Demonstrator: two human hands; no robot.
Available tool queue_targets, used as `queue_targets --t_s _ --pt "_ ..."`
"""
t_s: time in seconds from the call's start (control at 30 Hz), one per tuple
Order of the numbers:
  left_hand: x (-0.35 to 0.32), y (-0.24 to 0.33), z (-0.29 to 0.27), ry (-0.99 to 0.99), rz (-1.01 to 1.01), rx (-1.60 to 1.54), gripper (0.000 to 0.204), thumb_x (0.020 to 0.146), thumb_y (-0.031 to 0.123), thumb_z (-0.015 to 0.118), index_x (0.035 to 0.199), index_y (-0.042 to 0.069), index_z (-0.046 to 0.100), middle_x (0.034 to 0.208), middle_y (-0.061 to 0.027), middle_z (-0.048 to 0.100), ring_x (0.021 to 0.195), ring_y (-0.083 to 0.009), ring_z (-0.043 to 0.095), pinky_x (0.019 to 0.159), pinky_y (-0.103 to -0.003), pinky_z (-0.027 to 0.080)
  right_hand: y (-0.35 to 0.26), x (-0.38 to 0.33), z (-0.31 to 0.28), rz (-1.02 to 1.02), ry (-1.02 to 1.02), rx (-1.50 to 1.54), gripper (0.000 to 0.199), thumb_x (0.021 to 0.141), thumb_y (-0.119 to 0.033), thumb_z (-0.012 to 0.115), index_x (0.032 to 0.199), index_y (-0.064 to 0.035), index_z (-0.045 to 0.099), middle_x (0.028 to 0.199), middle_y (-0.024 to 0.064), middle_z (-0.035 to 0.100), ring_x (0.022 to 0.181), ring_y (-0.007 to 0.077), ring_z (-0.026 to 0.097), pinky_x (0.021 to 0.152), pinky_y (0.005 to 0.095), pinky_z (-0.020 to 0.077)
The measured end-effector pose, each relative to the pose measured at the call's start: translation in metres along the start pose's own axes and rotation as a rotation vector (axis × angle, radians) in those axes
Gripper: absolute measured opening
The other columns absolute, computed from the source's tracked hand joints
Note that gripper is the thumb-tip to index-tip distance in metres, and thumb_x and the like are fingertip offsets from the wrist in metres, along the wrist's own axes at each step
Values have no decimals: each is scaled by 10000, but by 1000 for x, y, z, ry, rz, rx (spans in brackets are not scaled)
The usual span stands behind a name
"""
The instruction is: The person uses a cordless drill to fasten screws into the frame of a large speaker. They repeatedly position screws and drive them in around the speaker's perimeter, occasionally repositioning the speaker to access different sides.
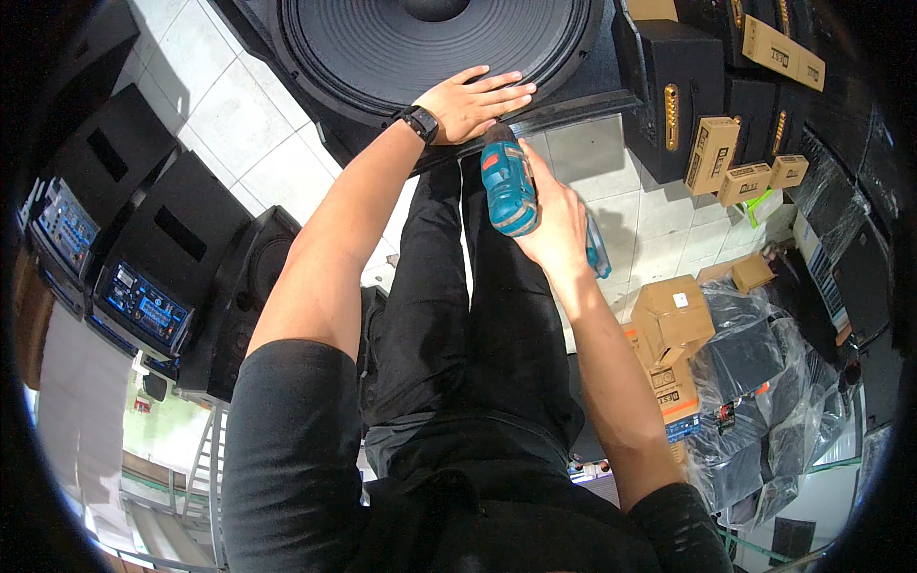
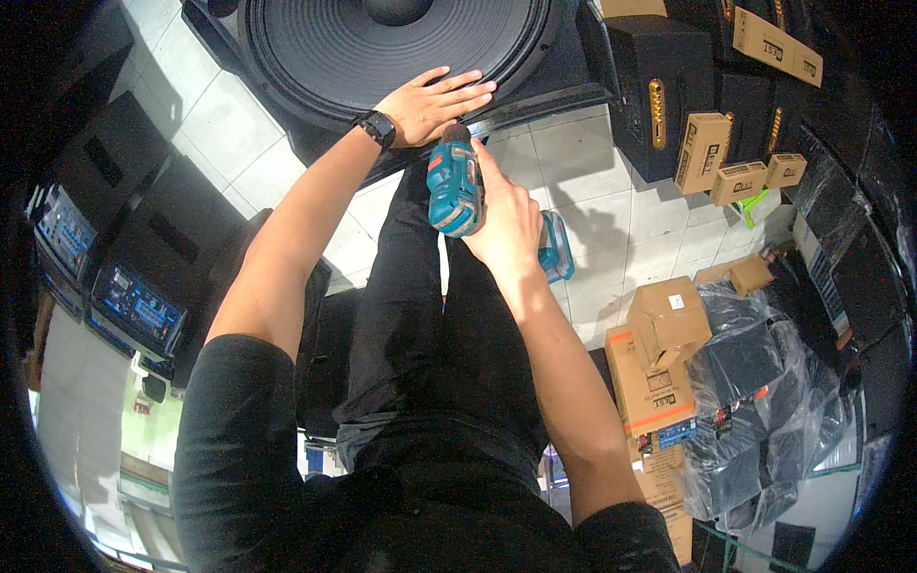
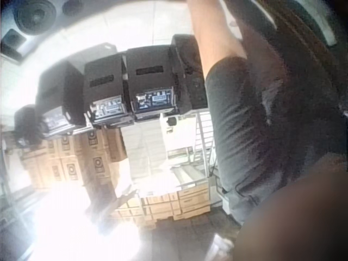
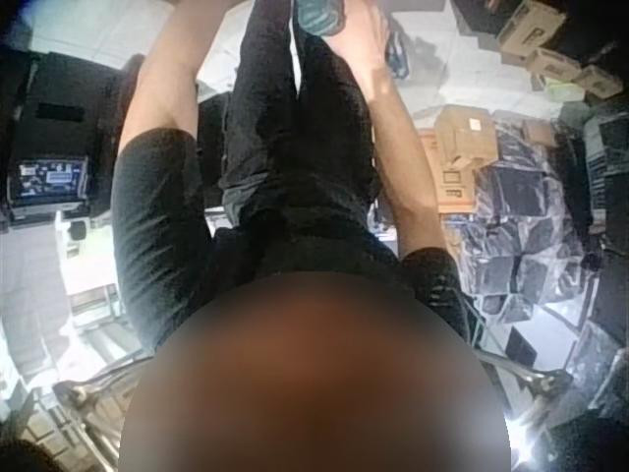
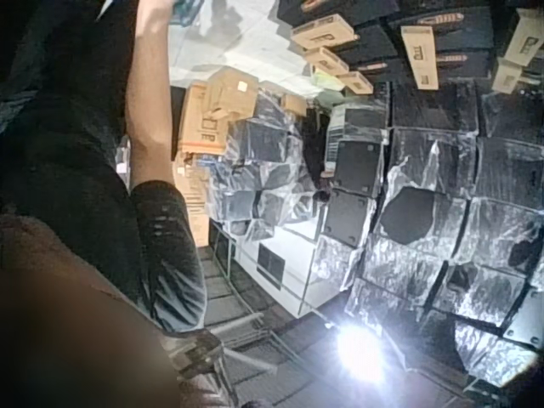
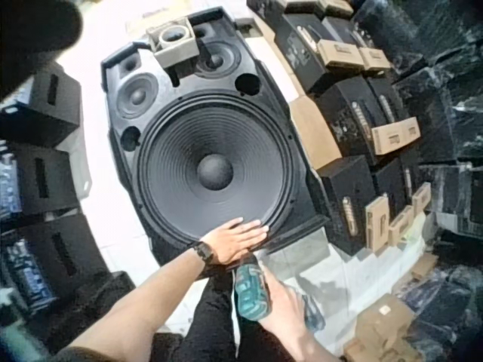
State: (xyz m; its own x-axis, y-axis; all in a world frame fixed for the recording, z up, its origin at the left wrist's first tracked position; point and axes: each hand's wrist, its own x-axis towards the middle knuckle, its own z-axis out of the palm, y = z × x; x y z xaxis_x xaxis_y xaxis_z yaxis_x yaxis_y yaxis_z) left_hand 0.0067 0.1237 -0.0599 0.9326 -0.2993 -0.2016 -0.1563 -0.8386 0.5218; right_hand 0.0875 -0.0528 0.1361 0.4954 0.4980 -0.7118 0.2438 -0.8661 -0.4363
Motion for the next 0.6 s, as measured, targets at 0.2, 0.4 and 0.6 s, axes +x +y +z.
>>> queue_targets --t_s 0.2,0.4,0.6 --pt "-1 -1 3 -13 -7 1 758 1037 341 589 1702 299 229 1781 115 184 1641 -136 162 1347 -471 179 0 -1 -3 -6 -12 -32 765 841 -237 782 1555 -182 514 1080 257 756 1002 472 731 856 532 593" --pt "0 1 -1 -39 -7 5 764 1033 342 599 1701 299 231 1780 116 186 1640 -135 165 1347 -471 184 1 1 -3 -33 -7 -25 823 808 -246 819 1565 -213 500 1107 249 755 1024 474 727 868 544 591" --pt "1 2 -3 -49 -16 20 777 1029 349 607 1702 305 222 1781 117 179 1640 -134 166 1345 -476 195 0 3 -5 3 -50 -83 872 782 -253 855 1573 -238 488 1129 225 758 1046 457 732 879 539 594"
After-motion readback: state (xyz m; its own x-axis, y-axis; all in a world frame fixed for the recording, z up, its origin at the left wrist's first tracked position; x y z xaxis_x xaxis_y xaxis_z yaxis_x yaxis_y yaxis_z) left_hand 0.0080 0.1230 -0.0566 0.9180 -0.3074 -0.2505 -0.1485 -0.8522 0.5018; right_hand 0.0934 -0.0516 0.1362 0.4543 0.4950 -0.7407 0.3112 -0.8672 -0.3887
